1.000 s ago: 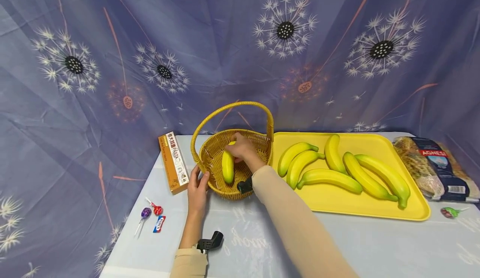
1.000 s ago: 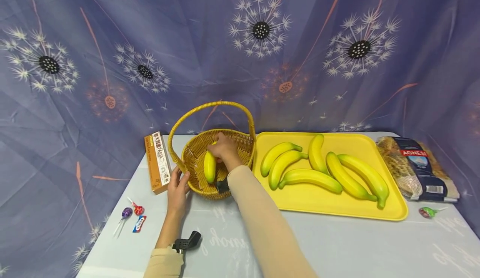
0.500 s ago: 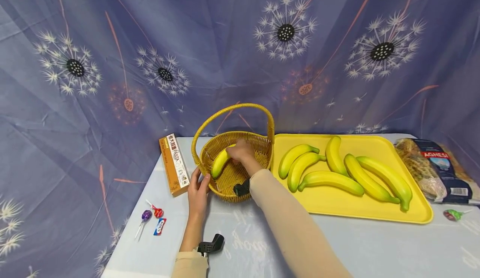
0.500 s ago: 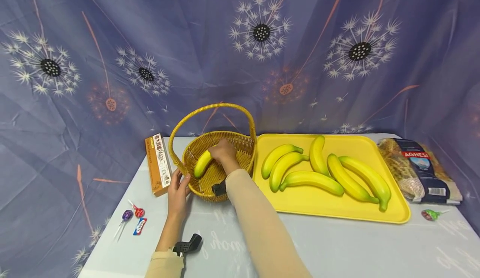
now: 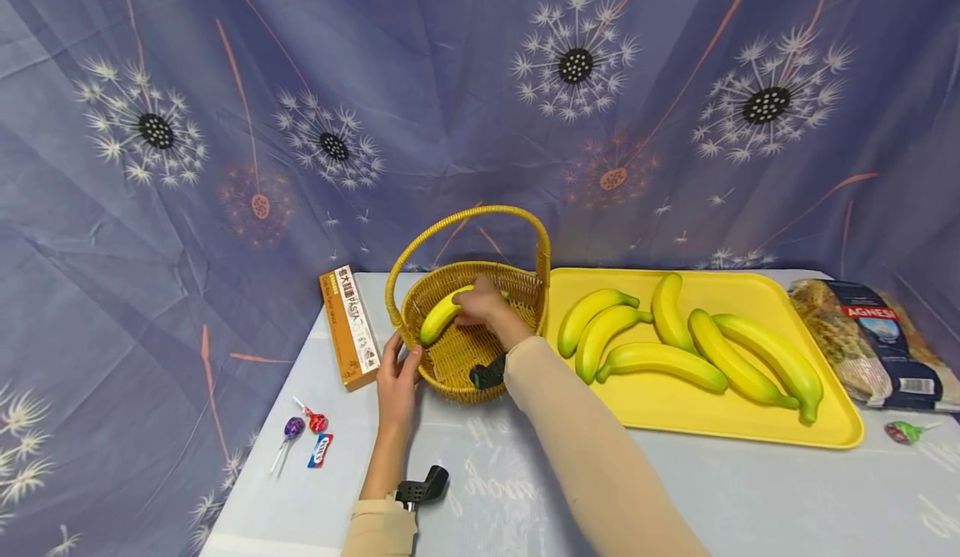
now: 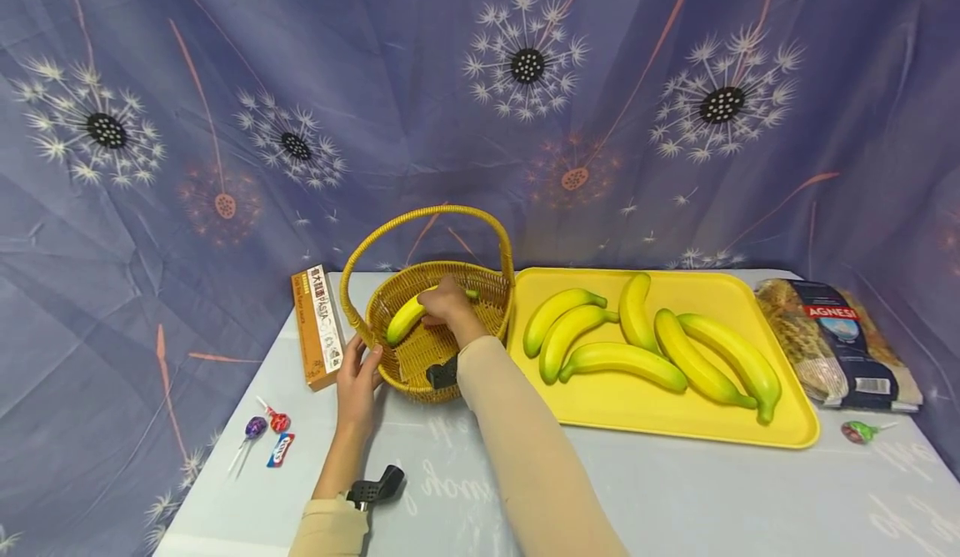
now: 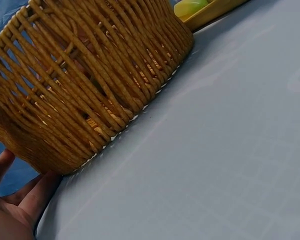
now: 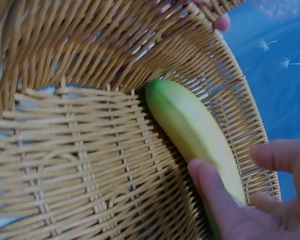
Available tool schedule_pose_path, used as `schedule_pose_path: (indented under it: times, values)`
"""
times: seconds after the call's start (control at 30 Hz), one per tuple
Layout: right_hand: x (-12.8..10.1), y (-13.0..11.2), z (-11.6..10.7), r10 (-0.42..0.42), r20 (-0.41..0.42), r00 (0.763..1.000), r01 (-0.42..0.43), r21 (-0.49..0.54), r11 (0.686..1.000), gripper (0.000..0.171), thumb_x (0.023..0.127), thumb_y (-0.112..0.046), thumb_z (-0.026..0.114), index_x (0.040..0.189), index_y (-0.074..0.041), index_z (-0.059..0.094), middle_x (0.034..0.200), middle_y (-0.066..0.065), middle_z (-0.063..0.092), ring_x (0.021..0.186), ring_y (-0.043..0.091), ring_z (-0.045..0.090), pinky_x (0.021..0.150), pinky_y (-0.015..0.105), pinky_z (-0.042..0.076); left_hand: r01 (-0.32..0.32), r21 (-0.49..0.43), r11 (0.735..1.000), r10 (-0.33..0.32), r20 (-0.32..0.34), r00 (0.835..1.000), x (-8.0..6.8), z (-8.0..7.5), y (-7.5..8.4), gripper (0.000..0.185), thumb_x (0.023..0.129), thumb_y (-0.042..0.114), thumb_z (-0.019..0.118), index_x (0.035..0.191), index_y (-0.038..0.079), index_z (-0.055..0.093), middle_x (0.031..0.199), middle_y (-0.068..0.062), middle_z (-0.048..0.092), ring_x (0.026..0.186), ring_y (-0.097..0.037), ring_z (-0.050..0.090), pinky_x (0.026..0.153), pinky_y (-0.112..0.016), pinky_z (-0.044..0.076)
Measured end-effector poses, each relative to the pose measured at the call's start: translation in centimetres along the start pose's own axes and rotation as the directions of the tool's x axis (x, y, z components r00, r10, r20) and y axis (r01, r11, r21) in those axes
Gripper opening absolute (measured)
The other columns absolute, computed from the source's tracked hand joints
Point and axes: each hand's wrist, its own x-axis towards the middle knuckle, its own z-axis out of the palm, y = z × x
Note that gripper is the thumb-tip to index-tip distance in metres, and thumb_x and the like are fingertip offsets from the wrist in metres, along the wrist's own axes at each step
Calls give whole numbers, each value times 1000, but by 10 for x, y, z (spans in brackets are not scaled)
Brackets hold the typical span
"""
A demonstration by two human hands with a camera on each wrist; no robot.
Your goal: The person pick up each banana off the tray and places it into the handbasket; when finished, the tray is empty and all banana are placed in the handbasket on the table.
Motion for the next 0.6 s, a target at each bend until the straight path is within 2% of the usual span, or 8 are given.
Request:
schedule_pose_path:
  times: [0.07,0.13,0.23,0.33,0.43,0.6]
  values:
    - [1,-1,1,4,31,1000,-4,17,1000,67,95,-7,56,151,-1,20,131,26,45,105,40,58,88,42,50,5,4,1000,-5,12,1000,-2,1,9,51,98,28,57,145,14,43,148,-11,37,119,-30,51,84,-33,52]
    - [0,-2,2,7,52,999,-8,6,1000,64,96,-9,56,150,-1,23,138,24,41,109,38,57,90,41,49,8,1,1000,-8,13,1000,-4,1,13,51,97,28,58,144,15,44,148,-8,38,119,-28,52,87,-39,51]
    - [0,-2,2,4,56,998,-3,-29,1000,63,97,-11,55,151,-3,23,144,22,36,113,35,56,90,40,49,4,-8,1000,-4,7,1000,1,0,3,50,97,30,59,144,19,46,147,-6,38,119,-27,52,87,-42,51]
    - [-1,-1,1,-7,64,998,12,-87,996,65,98,-15,54,152,-5,21,147,19,33,113,34,56,90,40,50,-4,-9,1000,4,-18,1000,5,-1,-10,48,96,34,60,141,25,48,146,-1,40,118,-23,53,85,-37,52]
    - [0,0,0,-7,72,997,17,-145,989,67,97,-17,56,153,-7,20,145,19,36,109,32,58,88,40,50,-15,9,1000,15,-28,999,5,0,-16,48,95,38,60,140,28,49,144,2,42,116,-21,54,82,-31,53]
    - [-2,-2,-2,-4,105,994,23,-176,984,71,96,-18,58,154,-8,17,124,21,50,98,35,59,85,44,51,-15,9,1000,15,-28,999,5,-1,-17,47,95,39,60,140,28,49,143,3,42,113,-21,56,80,-30,53]
